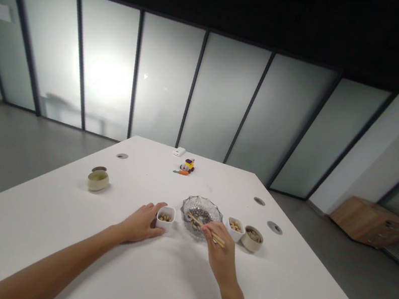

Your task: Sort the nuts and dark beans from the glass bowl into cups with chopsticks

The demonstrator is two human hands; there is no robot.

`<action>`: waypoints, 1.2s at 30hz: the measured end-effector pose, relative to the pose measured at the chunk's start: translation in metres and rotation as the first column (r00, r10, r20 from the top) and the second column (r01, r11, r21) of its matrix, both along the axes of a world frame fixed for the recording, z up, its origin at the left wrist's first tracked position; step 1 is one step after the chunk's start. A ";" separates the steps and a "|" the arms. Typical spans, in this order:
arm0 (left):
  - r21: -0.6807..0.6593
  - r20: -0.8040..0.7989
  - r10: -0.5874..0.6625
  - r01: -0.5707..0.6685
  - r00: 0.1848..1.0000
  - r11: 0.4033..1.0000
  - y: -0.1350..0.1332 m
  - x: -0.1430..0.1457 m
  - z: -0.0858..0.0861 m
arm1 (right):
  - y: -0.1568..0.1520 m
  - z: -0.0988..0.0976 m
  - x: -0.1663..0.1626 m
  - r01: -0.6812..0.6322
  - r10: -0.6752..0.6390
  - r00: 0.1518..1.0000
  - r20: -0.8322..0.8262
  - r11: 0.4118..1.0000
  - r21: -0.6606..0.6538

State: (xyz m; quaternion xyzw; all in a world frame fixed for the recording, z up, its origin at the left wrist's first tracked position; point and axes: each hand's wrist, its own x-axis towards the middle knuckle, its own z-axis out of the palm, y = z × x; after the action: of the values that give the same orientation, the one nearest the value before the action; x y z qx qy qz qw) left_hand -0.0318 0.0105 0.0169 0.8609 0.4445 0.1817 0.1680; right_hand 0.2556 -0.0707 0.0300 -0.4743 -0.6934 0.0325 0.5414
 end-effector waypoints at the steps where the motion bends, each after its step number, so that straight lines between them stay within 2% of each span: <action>1: -0.002 -0.002 0.000 0.000 1.000 1.000 0.000 0.000 0.000 | 0.000 0.000 0.000 -0.002 0.002 1.000 0.001 1.000 -0.004; 14: -0.009 0.014 0.011 -0.011 1.000 1.000 0.000 0.001 0.000 | 0.006 -0.007 0.002 0.011 -0.011 1.000 -0.012 1.000 0.007; 26: -0.007 -0.002 0.002 -0.002 1.000 1.000 0.001 0.001 -0.001 | 0.005 -0.007 0.003 0.011 -0.011 1.000 0.000 1.000 -0.003; 36: -0.006 -0.008 0.005 -0.005 1.000 1.000 0.001 0.001 0.000 | 0.003 -0.004 0.000 0.060 -0.060 0.998 0.009 0.998 0.036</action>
State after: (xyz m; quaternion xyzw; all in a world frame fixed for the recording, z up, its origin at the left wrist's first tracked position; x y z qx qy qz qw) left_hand -0.0310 0.0114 0.0166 0.8600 0.4478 0.1773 0.1686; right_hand 0.2556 -0.0672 0.0262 -0.4853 -0.6821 0.0012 0.5470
